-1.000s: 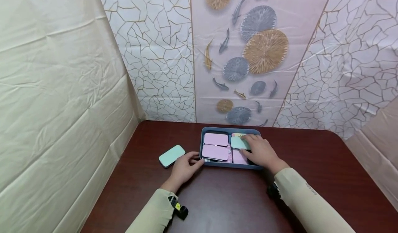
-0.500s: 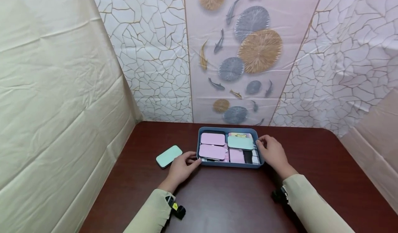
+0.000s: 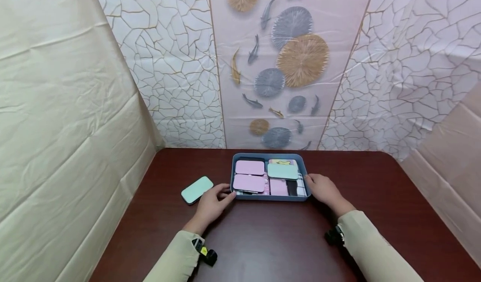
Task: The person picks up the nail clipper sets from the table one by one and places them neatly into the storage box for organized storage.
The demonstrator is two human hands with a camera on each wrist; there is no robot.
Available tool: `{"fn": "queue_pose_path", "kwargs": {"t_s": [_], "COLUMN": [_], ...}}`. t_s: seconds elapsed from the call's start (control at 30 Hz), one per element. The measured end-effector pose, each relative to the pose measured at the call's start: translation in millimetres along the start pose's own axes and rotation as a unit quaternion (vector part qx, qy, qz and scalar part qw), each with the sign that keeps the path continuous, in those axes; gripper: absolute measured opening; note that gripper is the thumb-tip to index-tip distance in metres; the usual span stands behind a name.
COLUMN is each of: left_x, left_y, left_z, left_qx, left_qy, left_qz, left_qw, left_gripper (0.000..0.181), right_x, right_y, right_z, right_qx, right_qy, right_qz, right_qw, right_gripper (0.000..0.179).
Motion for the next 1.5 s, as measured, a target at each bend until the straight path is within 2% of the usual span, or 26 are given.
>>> {"fn": "queue_pose_path", "kwargs": {"t_s": [0.17, 0.3, 0.4, 0.47, 0.53, 0.6, 0.67, 0.73, 0.9, 1.0, 1.07, 1.2, 1.33, 1.5], "left_x": [-5.2, -14.2, -31.1, -49.2, -69.9, -88.1, -100.8, -106.8, -102.6, -98.2, -97.3, -96.1, -94.6, -85.5], "left_y": [1.8, 2.2, 2.0, 1.8, 1.4, 0.0, -2.3, -5.1, -9.2, -8.7, -8.5, -8.2, -5.0, -0.5], "left_z": [1.4, 3.0, -0.8, -4.7, -7.2, -7.6, -6.0, -4.0, 3.9, 6.9, 7.2, 6.2, 8.8, 14.2], "left_qx": [-0.004, -0.016, -0.007, 0.012, 0.032, 0.043, 0.051, 0.059, 0.067, 0.063, 0.058, 0.048, 0.023, -0.007], "left_qy": [0.005, 0.079, 0.105, 0.076, 0.017, -0.05, -0.116, -0.17, -0.256, -0.285, -0.289, -0.277, -0.27, -0.248], "left_qz": [0.01, 0.03, 0.023, -0.002, -0.035, -0.054, -0.051, -0.023, 0.072, 0.101, 0.106, 0.111, 0.131, 0.157], "left_qw": [0.9999, 0.9963, 0.9942, 0.997, 0.9987, 0.9963, 0.9906, 0.9834, 0.9616, 0.951, 0.9497, 0.9533, 0.9535, 0.9559], "left_gripper": [0.05, 0.041, 0.028, 0.021, 0.016, 0.013, 0.017, 0.025, 0.047, 0.059, 0.065, 0.072, 0.066, 0.057], "right_x": [4, 7, 9, 9, 10, 9, 9, 7, 3, 3, 3, 1, 1, 2], "right_y": [0.5, 4.0, 9.0, 12.5, 15.9, 18.3, 19.6, 19.9, 16.5, 11.4, 7.8, 3.8, 1.3, 2.7], "right_z": [1, 1, -2, -4, -7, -9, -12, -13, -14, -12, -10, -6, -2, -2], "right_qx": [0.007, 0.007, 0.014, 0.019, 0.022, 0.022, 0.027, 0.027, 0.027, 0.029, 0.029, 0.027, 0.032, 0.035], "right_qy": [-0.019, -0.033, -0.036, -0.037, -0.036, -0.032, -0.03, -0.026, -0.019, -0.017, -0.017, -0.016, -0.015, -0.007], "right_qz": [0.013, 0.02, 0.025, 0.026, 0.029, 0.029, 0.032, 0.03, 0.029, 0.029, 0.03, 0.024, 0.018, 0.025], "right_qw": [0.9997, 0.9992, 0.999, 0.9988, 0.9987, 0.9988, 0.9987, 0.9988, 0.999, 0.999, 0.999, 0.9992, 0.9992, 0.9991], "right_gripper": [0.044, 0.045, 0.046, 0.046, 0.046, 0.045, 0.045, 0.045, 0.047, 0.047, 0.047, 0.048, 0.046, 0.05]}}
Point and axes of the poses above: each hand's wrist, its own y-axis away from the middle knuckle, its own x-axis out of the palm, z = x × y, the point moved 5 cm from there along -y, towards the middle knuckle, and after that the axes turned 3 degrees about x, right-handed, at the moved point
